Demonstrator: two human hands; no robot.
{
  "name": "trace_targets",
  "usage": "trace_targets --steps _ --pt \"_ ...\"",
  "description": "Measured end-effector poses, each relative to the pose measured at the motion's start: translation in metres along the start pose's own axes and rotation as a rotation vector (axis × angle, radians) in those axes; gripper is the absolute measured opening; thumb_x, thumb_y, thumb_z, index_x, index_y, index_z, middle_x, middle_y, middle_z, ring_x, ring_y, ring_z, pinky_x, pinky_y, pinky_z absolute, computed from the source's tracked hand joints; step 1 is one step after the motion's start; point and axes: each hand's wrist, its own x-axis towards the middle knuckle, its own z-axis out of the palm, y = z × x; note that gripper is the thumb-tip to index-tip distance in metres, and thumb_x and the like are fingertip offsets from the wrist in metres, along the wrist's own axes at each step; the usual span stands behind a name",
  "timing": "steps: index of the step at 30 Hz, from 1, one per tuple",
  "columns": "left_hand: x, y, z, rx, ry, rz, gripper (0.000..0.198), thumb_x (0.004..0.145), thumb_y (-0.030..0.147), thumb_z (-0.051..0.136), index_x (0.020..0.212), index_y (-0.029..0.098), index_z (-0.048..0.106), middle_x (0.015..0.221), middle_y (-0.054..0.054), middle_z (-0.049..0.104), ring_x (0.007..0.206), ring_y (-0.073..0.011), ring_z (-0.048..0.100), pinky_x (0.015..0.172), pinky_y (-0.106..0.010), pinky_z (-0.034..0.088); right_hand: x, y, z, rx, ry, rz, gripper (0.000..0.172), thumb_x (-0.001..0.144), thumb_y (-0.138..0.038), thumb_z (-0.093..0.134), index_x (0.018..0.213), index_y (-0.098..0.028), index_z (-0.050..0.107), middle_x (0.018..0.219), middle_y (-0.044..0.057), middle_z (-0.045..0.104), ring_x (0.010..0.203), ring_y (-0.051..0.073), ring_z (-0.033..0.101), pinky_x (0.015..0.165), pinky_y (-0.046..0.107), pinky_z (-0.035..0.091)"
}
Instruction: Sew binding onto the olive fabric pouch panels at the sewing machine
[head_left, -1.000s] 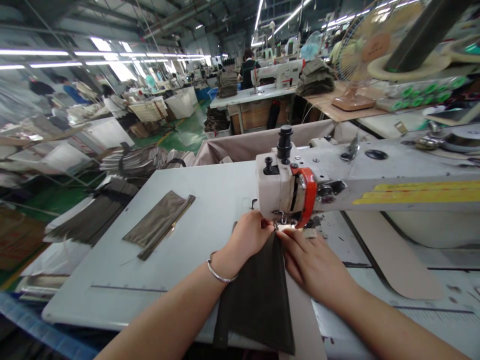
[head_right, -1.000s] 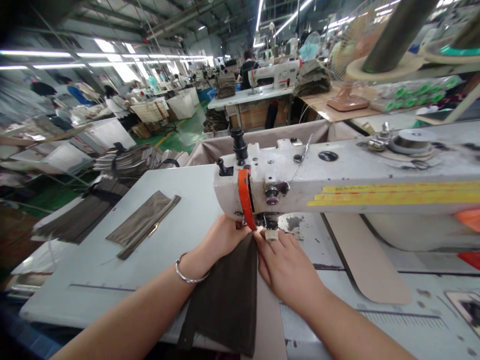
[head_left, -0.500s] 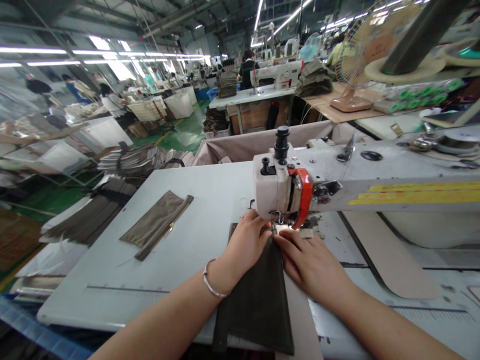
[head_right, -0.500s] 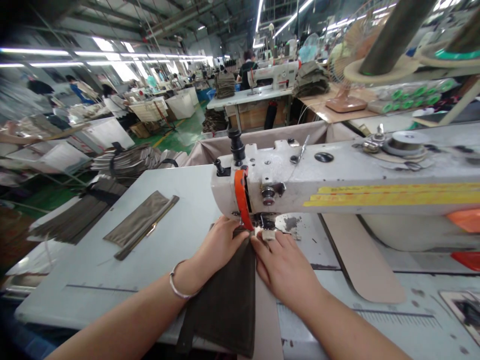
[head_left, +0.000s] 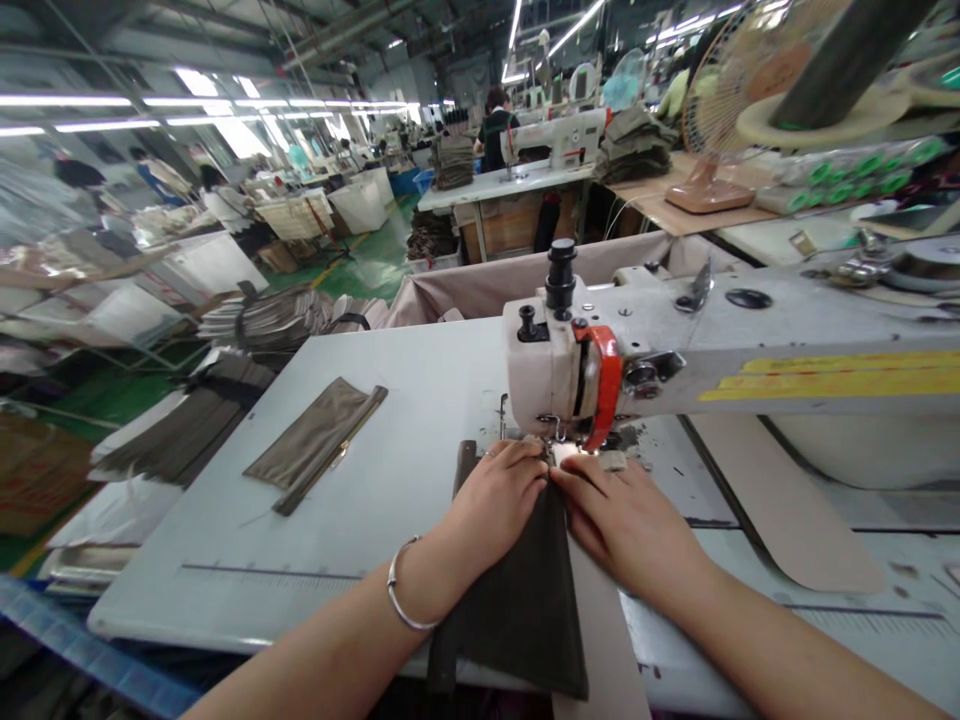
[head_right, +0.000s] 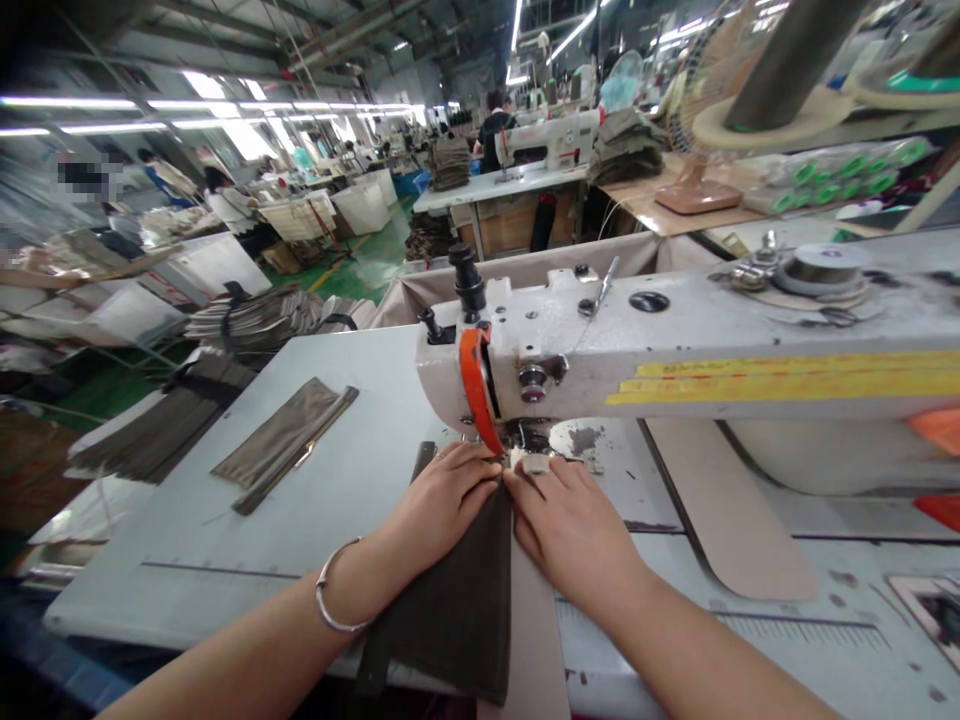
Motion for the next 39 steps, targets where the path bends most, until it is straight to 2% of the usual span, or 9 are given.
trace_targets --steps 3,6,10,12,16,23,28,32,39 --pt "0.0 -0.003 0.001 -0.019 -0.007 -0.034 0.017 0.095 0.018 0.052 0.101 0.017 0.067 0.12 -0.006 0.063 0.114 -0.0203 0.056 0.105 -0.038 0.045 0.002 0.002 -0.001 0.007 -0.005 0.006 0.033 0.094 -0.022 0.047 0.125 -0.018 0.056 0.119 0.011 0.059 0.1 0.027 0.055 0.085 0.045 0.044" --pt "-0.007 -0.002 -0.009 -0.01 -0.072 -0.029 0.022 0.095 0.019 0.052 0.113 0.017 0.065 0.13 -0.008 0.059 0.125 -0.0214 0.051 0.111 -0.041 0.04 -0.004 -0.001 -0.006 0.014 -0.008 0.019 0.035 0.093 -0.022 0.049 0.128 -0.019 0.055 0.121 0.011 0.057 0.104 0.027 0.053 0.088 0.045 0.044" --pt "-0.047 0.02 -0.03 -0.014 -0.252 0.045 0.042 0.092 0.031 0.059 0.133 0.02 0.053 0.144 -0.007 0.048 0.14 -0.0246 0.035 0.115 -0.048 0.034 -0.04 -0.02 -0.012 0.049 -0.018 0.033 0.038 0.091 -0.022 0.052 0.129 -0.021 0.054 0.125 0.01 0.055 0.109 0.026 0.053 0.091 0.045 0.045" --pt "-0.075 0.035 -0.034 -0.03 -0.308 0.15 0.045 0.091 0.04 0.06 0.13 0.019 0.055 0.144 -0.007 0.049 0.138 -0.024 0.039 0.117 -0.047 0.033 -0.065 -0.031 -0.013 0.071 0.004 0.018 0.042 0.091 -0.02 0.051 0.133 -0.022 0.052 0.129 0.01 0.054 0.113 0.026 0.051 0.093 0.044 0.045" --pt "-0.109 0.055 -0.029 0.022 -0.18 0.308 0.031 0.095 0.026 0.054 0.123 0.015 0.059 0.131 -0.006 0.062 0.13 -0.0228 0.049 0.111 -0.039 0.042 -0.098 -0.044 -0.012 0.106 0.053 -0.036 0.043 0.09 -0.018 0.051 0.133 -0.023 0.053 0.134 0.009 0.052 0.119 0.024 0.05 0.094 0.041 0.045" --pt "-0.106 0.06 -0.014 0.107 -0.024 0.382 0.021 0.097 0.017 0.047 0.108 0.013 0.065 0.114 -0.006 0.07 0.111 -0.0181 0.063 0.099 -0.031 0.052 -0.09 -0.046 -0.016 0.129 0.107 -0.039 0.037 0.09 -0.017 0.05 0.125 -0.024 0.059 0.129 0.008 0.057 0.117 0.023 0.051 0.091 0.04 0.046" --pt "-0.11 0.059 0.01 0.12 0.145 0.373 0.012 0.091 0.013 0.057 0.096 0.015 0.067 0.104 -0.002 0.073 0.102 -0.0151 0.066 0.096 -0.027 0.054 -0.088 -0.048 -0.017 0.141 0.176 -0.022 0.031 0.09 -0.018 0.052 0.119 -0.021 0.063 0.123 0.005 0.063 0.113 0.021 0.054 0.091 0.036 0.046" --pt "-0.109 0.057 0.016 0.099 0.13 0.357 0.013 0.089 0.013 0.056 0.095 0.016 0.067 0.103 -0.003 0.072 0.101 -0.0145 0.065 0.089 -0.024 0.056 -0.089 -0.044 -0.017 0.061 0.136 -0.098 0.04 0.09 -0.02 0.05 0.129 -0.024 0.058 0.125 0.004 0.062 0.114 0.02 0.054 0.089 0.034 0.049" --pt "-0.105 0.056 0.006 0.05 0.07 0.361 0.011 0.092 0.013 0.055 0.09 0.016 0.065 0.102 -0.002 0.072 0.099 -0.0125 0.064 0.088 -0.023 0.053 -0.084 -0.042 -0.022 -0.013 0.133 -0.169 0.04 0.089 -0.02 0.047 0.127 -0.022 0.06 0.12 0.007 0.065 0.11 0.022 0.058 0.083 0.035 0.052"
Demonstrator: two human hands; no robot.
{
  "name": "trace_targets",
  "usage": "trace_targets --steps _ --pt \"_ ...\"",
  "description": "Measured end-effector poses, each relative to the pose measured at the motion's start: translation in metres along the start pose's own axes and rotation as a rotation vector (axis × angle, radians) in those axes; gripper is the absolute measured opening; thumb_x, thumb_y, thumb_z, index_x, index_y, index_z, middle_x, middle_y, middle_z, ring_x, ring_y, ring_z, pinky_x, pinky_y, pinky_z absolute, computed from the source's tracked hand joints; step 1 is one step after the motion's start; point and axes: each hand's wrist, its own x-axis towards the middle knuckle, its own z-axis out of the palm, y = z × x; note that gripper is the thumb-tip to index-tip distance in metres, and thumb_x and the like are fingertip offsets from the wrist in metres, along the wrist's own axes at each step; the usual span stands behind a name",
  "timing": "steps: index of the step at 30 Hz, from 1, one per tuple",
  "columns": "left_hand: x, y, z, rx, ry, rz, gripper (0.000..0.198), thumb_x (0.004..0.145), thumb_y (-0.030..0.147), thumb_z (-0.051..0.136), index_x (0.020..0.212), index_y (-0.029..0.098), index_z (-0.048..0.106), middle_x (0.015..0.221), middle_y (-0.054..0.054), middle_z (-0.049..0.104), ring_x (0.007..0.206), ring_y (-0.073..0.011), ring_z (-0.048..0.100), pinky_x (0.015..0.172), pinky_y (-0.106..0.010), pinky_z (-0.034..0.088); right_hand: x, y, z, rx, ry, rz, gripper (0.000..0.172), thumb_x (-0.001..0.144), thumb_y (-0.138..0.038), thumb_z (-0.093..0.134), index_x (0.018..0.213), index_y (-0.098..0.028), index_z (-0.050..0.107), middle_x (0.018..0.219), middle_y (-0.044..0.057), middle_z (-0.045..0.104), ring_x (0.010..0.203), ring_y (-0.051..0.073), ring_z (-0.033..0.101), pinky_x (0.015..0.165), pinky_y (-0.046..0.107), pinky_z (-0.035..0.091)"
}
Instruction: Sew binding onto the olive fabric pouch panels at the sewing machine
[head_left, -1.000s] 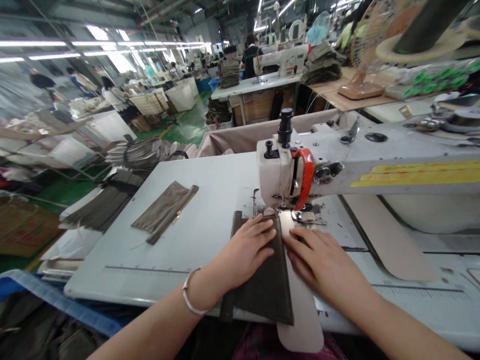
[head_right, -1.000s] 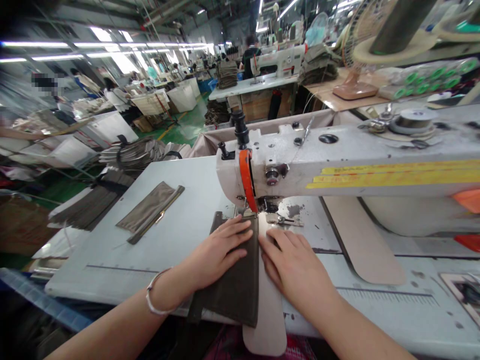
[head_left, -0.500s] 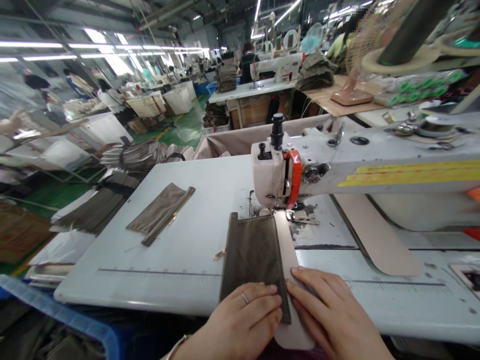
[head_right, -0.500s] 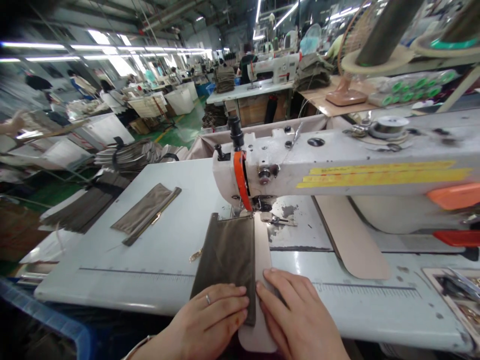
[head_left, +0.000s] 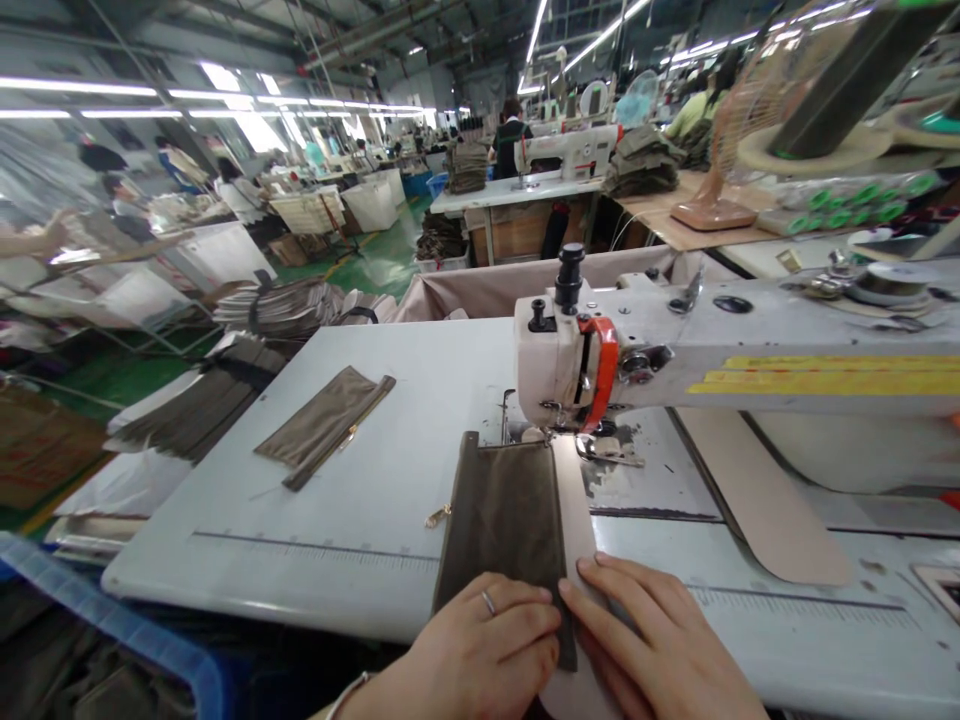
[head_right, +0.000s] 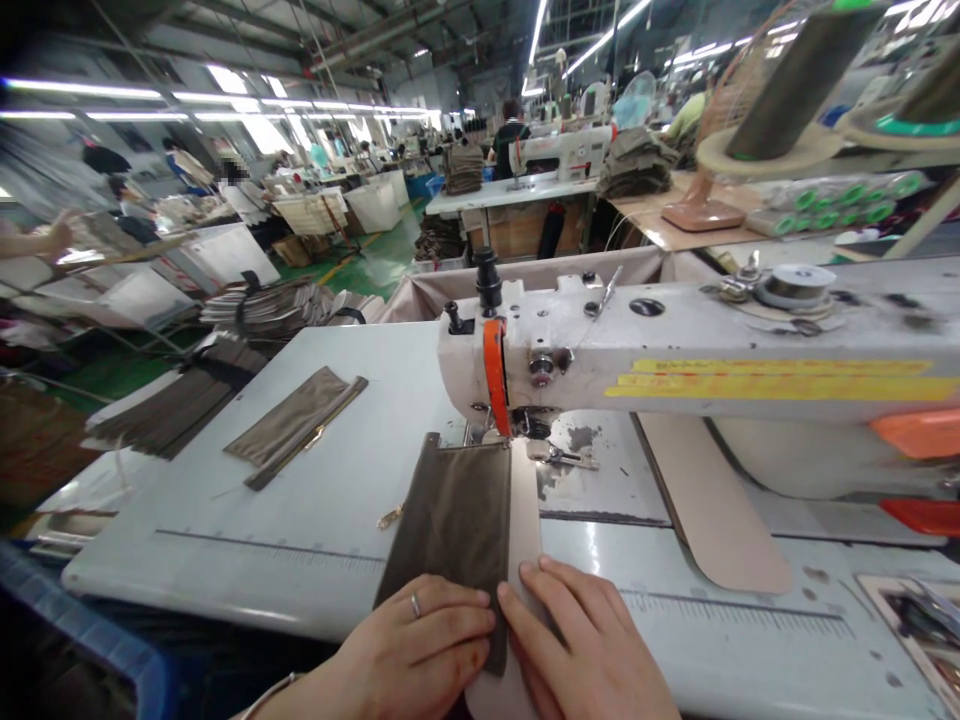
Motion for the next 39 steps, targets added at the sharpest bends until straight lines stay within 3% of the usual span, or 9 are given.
trace_targets --steps 9,13,25,31,36,39 --pt "0.014 -0.006 -0.025 -0.077 -0.247 -0.049 0.017 0.095 0.018 0.052 0.108 0.014 0.062 0.106 -0.006 0.068 0.105 -0.0181 0.06 0.096 -0.03 0.05 0.008 0.001 0.0 0.05 0.01 0.052 0.036 0.096 -0.028 0.042 0.125 -0.027 0.062 0.119 0.002 0.066 0.106 0.02 0.059 0.084 0.032 0.053" --pt "0.019 -0.012 -0.029 -0.091 -0.298 -0.108 0.02 0.096 0.018 0.051 0.113 0.014 0.06 0.113 -0.006 0.065 0.11 -0.0189 0.057 0.101 -0.033 0.046 0.012 0.002 0.0 0.056 -0.011 0.061 0.035 0.097 -0.029 0.041 0.125 -0.026 0.063 0.119 0.002 0.066 0.106 0.02 0.059 0.085 0.032 0.053" --pt "0.031 -0.044 -0.012 -0.018 -0.233 -0.029 0.023 0.099 0.017 0.045 0.115 0.011 0.059 0.123 -0.007 0.063 0.118 -0.0185 0.055 0.107 -0.033 0.043 0.018 0.006 0.003 0.113 0.034 0.118 0.033 0.098 -0.027 0.039 0.119 -0.023 0.064 0.114 0.003 0.066 0.104 0.019 0.058 0.089 0.031 0.048" --pt "0.039 -0.048 -0.012 0.003 -0.254 -0.04 0.021 0.097 0.015 0.047 0.114 0.012 0.059 0.122 -0.007 0.062 0.116 -0.019 0.055 0.106 -0.033 0.044 0.02 0.007 0.002 0.159 0.075 0.147 0.026 0.097 -0.024 0.043 0.113 -0.022 0.064 0.113 0.003 0.065 0.103 0.019 0.056 0.09 0.032 0.045" --pt "0.042 -0.044 -0.011 0.125 -0.239 -0.032 0.017 0.095 0.015 0.05 0.108 0.009 0.059 0.121 -0.01 0.06 0.114 -0.0232 0.054 0.102 -0.038 0.046 0.029 0.019 0.003 0.237 -0.041 0.178 0.019 0.095 -0.019 0.046 0.106 -0.021 0.061 0.108 0.005 0.062 0.099 0.02 0.054 0.088 0.034 0.045" --pt "0.044 -0.043 -0.01 0.139 -0.211 -0.02 0.018 0.095 0.014 0.05 0.11 0.008 0.059 0.113 -0.01 0.062 0.108 -0.0216 0.056 0.099 -0.036 0.048 0.043 0.036 0.012 0.168 -0.114 0.21 0.033 0.094 -0.017 0.046 0.126 -0.02 0.054 0.119 0.009 0.056 0.106 0.024 0.051 0.093 0.041 0.043"
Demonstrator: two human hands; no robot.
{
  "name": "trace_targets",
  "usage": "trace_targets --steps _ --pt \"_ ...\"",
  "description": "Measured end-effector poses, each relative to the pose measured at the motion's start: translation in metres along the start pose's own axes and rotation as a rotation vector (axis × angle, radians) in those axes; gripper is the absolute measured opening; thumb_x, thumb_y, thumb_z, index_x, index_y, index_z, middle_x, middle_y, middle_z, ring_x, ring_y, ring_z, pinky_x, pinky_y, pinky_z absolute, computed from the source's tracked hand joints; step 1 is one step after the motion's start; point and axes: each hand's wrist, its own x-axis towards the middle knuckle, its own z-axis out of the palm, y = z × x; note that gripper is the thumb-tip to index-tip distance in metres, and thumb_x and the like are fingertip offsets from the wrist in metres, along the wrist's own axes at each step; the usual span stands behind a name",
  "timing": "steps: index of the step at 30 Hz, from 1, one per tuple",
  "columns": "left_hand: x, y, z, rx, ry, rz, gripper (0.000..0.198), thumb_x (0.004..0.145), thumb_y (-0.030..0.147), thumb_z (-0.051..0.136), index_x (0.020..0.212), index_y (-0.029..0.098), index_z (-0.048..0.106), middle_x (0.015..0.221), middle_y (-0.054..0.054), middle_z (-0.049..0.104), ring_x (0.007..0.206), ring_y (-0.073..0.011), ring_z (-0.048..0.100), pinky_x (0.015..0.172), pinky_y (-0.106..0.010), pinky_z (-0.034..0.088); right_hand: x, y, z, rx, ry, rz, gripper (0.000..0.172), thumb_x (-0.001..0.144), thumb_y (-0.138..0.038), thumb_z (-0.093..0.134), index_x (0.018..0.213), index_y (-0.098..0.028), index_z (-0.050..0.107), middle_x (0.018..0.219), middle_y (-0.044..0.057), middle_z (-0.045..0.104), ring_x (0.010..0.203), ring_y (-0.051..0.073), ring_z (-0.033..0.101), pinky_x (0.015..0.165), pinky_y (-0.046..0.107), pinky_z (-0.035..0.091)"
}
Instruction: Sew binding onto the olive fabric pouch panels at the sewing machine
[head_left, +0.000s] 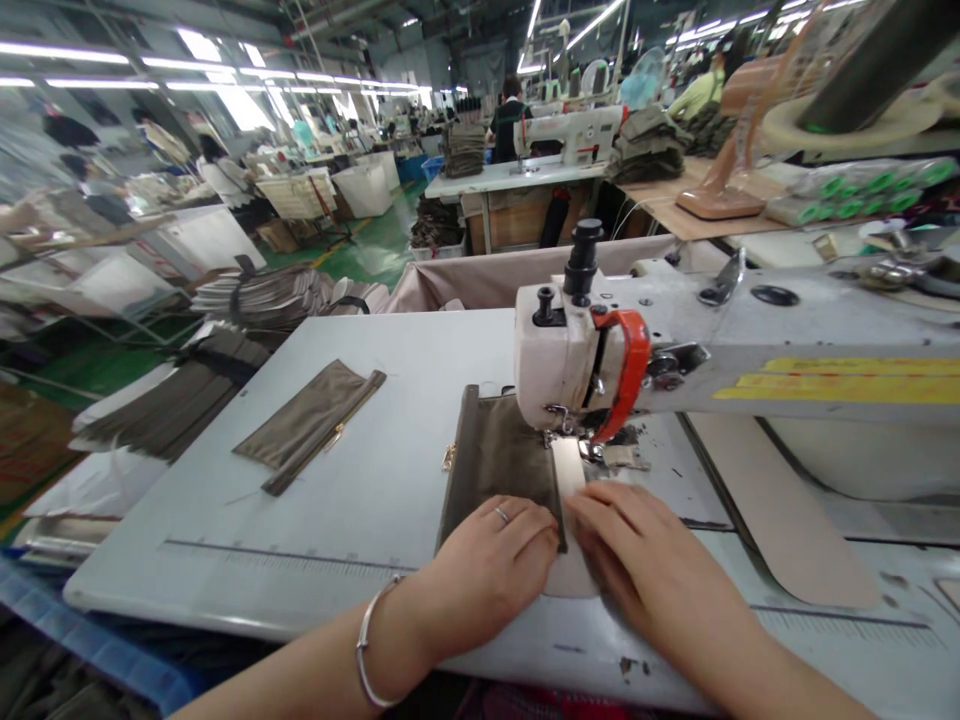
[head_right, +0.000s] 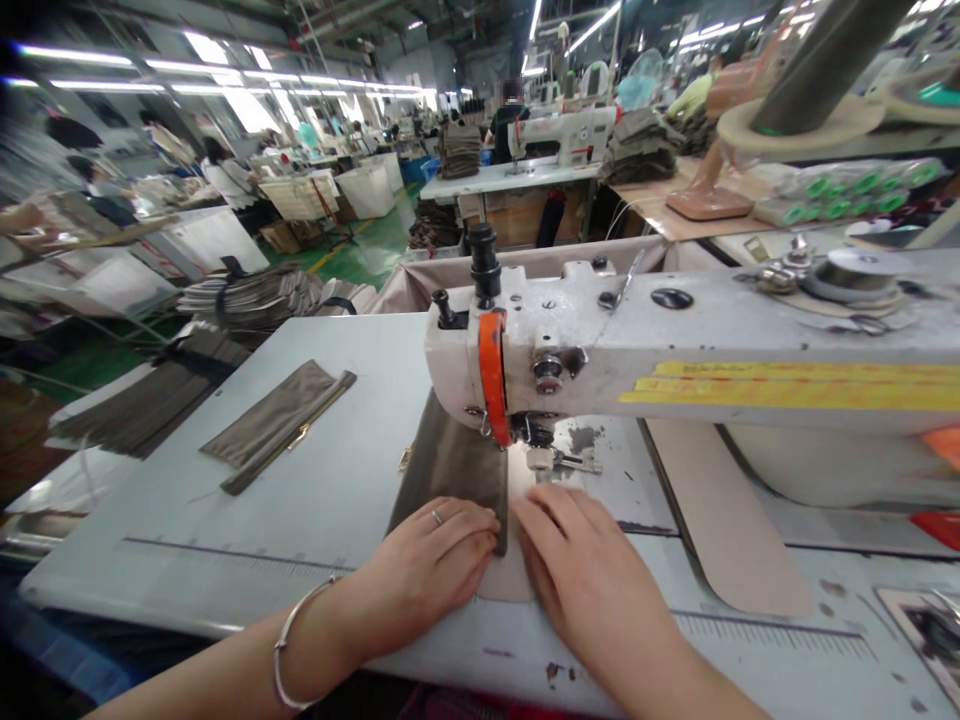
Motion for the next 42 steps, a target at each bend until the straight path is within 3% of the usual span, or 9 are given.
trace_targets --steps 2,5,10,20,24,28,32,36,42 --pt "0.002 0.0 -0.001 -0.014 0.007 -0.001 0.018 0.095 0.014 0.049 0.109 0.009 0.059 0.108 -0.009 0.063 0.105 -0.02 0.058 0.097 -0.034 0.05 0.012 0.009 0.004 -0.068 -0.042 0.014 0.042 0.094 -0.02 0.047 0.136 -0.021 0.046 0.123 0.011 0.054 0.106 0.026 0.05 0.093 0.045 0.042" --pt "0.006 -0.005 -0.004 -0.058 0.012 0.009 0.017 0.097 0.018 0.047 0.103 0.012 0.061 0.11 -0.008 0.064 0.109 -0.019 0.058 0.1 -0.033 0.049 0.021 0.016 0.01 -0.11 -0.078 0.023 0.041 0.095 -0.024 0.046 0.137 -0.023 0.047 0.12 0.01 0.055 0.098 0.025 0.051 0.087 0.045 0.044" --pt "0.015 -0.023 0.003 0.002 0.034 -0.177 0.035 0.098 0.028 0.048 0.129 0.012 0.051 0.138 -0.01 0.052 0.133 -0.0258 0.042 0.113 -0.043 0.038 0.021 0.014 0.012 -0.121 -0.053 0.028 0.042 0.095 -0.024 0.046 0.137 -0.022 0.046 0.12 0.009 0.056 0.099 0.026 0.05 0.085 0.045 0.043" --pt "0.02 -0.032 0.011 0.01 -0.008 -0.187 0.036 0.096 0.027 0.049 0.129 0.012 0.052 0.138 -0.009 0.053 0.133 -0.024 0.043 0.116 -0.042 0.034 0.018 0.014 0.014 -0.146 -0.032 0.023 0.04 0.095 -0.022 0.046 0.135 -0.021 0.048 0.122 0.01 0.055 0.098 0.026 0.05 0.085 0.044 0.042" --pt "0.018 -0.032 0.011 -0.007 0.034 -0.181 0.035 0.097 0.023 0.047 0.13 0.01 0.052 0.138 -0.011 0.053 0.135 -0.0252 0.041 0.116 -0.045 0.034 0.018 0.014 0.013 -0.135 -0.042 0.028 0.04 0.094 -0.022 0.047 0.135 -0.022 0.048 0.122 0.01 0.055 0.098 0.026 0.05 0.085 0.044 0.042" --pt "0.005 -0.024 0.006 -0.157 0.046 -0.147 0.03 0.095 0.03 0.055 0.121 0.015 0.06 0.13 -0.006 0.06 0.128 -0.0207 0.05 0.114 -0.04 0.039 0.018 0.015 0.01 -0.088 -0.013 0.007 0.038 0.093 -0.019 0.05 0.131 -0.023 0.05 0.12 0.009 0.056 0.103 0.026 0.05 0.089 0.044 0.041" --pt "-0.003 -0.02 0.007 -0.154 0.113 -0.044 0.023 0.097 0.016 0.048 0.114 0.015 0.063 0.119 -0.005 0.066 0.119 -0.0164 0.056 0.112 -0.036 0.042 0.016 0.014 0.01 -0.046 0.011 0.006 0.034 0.094 -0.019 0.049 0.127 -0.023 0.052 0.118 0.008 0.056 0.104 0.024 0.05 0.091 0.043 0.041" --pt "-0.001 -0.02 0.011 -0.105 0.09 0.019 0.024 0.097 0.012 0.046 0.114 0.013 0.062 0.121 -0.005 0.065 0.119 -0.0168 0.056 0.112 -0.036 0.041 0.016 0.013 0.01 -0.042 0.007 0.005 0.037 0.094 -0.019 0.048 0.131 -0.022 0.05 0.119 0.008 0.056 0.104 0.025 0.05 0.09 0.044 0.041" --pt "0.003 -0.021 0.008 -0.167 0.097 0.001 0.023 0.098 0.015 0.046 0.113 0.014 0.062 0.119 -0.005 0.066 0.117 -0.0136 0.057 0.113 -0.034 0.04 0.016 0.014 0.009 -0.054 -0.005 0.004 0.038 0.093 -0.018 0.05 0.131 -0.023 0.05 0.119 0.008 0.057 0.103 0.025 0.05 0.089 0.044 0.041"
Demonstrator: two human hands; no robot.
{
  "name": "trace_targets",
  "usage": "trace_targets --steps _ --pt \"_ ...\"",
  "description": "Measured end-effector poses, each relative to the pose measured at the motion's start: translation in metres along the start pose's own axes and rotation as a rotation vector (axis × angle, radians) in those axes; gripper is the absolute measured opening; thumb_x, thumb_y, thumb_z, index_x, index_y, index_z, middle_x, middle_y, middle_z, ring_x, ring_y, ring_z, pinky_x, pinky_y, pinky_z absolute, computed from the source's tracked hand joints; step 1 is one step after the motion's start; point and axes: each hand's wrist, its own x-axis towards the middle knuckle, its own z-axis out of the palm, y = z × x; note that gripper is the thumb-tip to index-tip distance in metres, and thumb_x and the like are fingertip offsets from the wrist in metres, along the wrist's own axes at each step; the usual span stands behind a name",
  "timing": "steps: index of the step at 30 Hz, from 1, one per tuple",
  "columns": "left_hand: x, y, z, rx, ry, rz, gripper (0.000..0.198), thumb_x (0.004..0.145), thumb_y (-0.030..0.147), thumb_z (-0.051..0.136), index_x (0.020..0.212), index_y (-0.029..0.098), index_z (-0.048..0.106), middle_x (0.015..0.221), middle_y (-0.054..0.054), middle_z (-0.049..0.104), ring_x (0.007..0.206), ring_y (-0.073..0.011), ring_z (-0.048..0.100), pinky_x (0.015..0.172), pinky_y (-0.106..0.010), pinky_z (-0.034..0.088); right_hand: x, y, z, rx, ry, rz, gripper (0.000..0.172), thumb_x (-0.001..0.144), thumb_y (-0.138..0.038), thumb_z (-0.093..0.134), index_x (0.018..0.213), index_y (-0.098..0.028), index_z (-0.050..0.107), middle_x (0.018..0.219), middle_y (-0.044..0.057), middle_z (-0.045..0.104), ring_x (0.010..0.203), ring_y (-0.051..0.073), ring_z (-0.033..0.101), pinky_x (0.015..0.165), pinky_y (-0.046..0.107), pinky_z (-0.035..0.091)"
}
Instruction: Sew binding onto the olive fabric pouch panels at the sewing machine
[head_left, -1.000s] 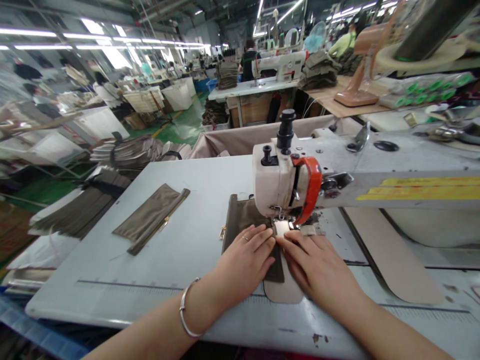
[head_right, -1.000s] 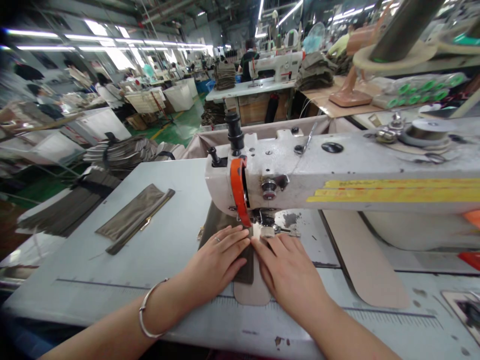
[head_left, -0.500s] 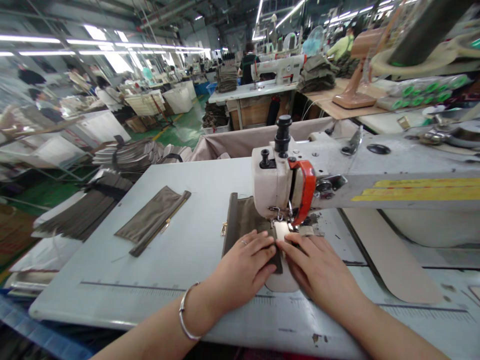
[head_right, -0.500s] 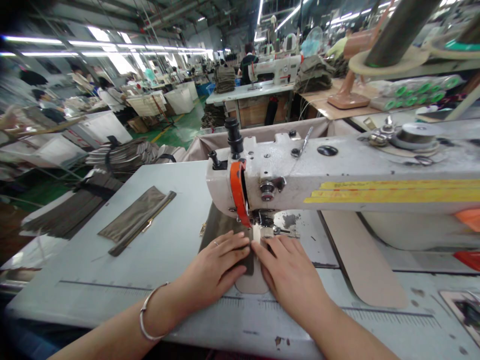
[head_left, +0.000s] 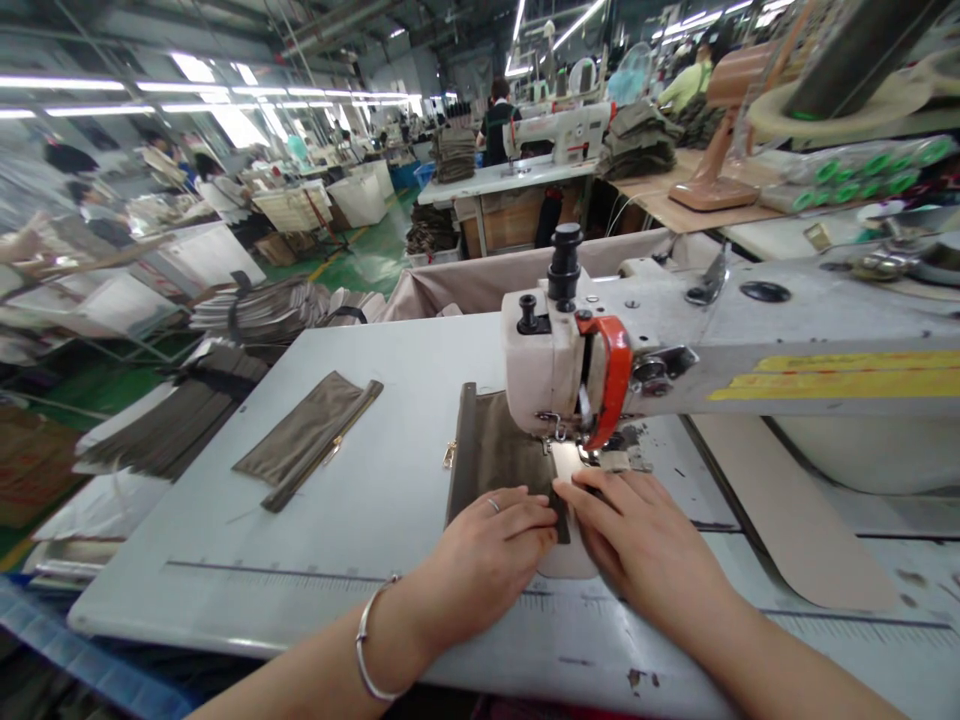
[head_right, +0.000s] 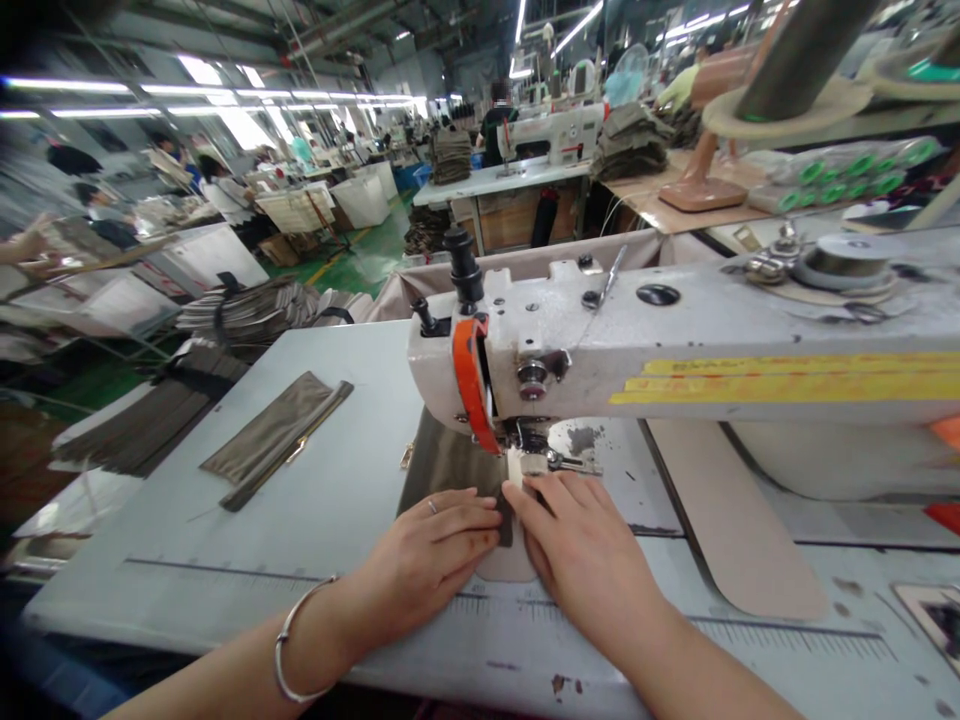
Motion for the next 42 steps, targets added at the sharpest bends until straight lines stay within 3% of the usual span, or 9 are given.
trace_targets --steps 17,28,36,42 --pt "0.006 -0.02 -0.003 0.078 -0.121 0.04 0.027 0.097 0.013 0.043 0.12 0.013 0.058 0.123 -0.008 0.065 0.121 -0.0168 0.056 0.114 -0.036 0.038 -0.002 0.001 0.0 0.024 0.035 -0.057 0.032 0.093 -0.019 0.051 0.124 -0.021 0.056 0.115 0.007 0.059 0.103 0.024 0.052 0.09 0.043 0.042" --pt "0.029 -0.044 -0.003 0.049 -0.081 -0.027 0.02 0.095 0.012 0.047 0.109 0.013 0.062 0.113 -0.006 0.067 0.11 -0.0164 0.061 0.101 -0.031 0.048 0.002 0.004 0.005 -0.033 0.007 -0.028 0.041 0.093 -0.02 0.05 0.134 -0.02 0.051 0.124 0.009 0.059 0.104 0.026 0.053 0.089 0.044 0.042" --pt "0.042 -0.059 0.001 0.082 -0.059 -0.073 0.019 0.094 0.011 0.048 0.101 0.015 0.065 0.108 -0.005 0.069 0.107 -0.0169 0.062 0.1 -0.031 0.048 0.006 0.001 0.004 -0.065 0.007 -0.014 0.043 0.095 -0.027 0.047 0.137 -0.019 0.049 0.133 0.008 0.056 0.111 0.027 0.052 0.089 0.044 0.042" --pt "0.045 -0.063 0.008 0.14 -0.046 -0.135 0.021 0.095 0.013 0.049 0.106 0.017 0.066 0.108 -0.005 0.07 0.106 -0.0175 0.062 0.098 -0.033 0.049 0.007 0.001 0.008 -0.102 0.005 0.008 0.047 0.094 -0.029 0.047 0.14 -0.018 0.046 0.138 0.008 0.052 0.111 0.027 0.053 0.089 0.044 0.042"
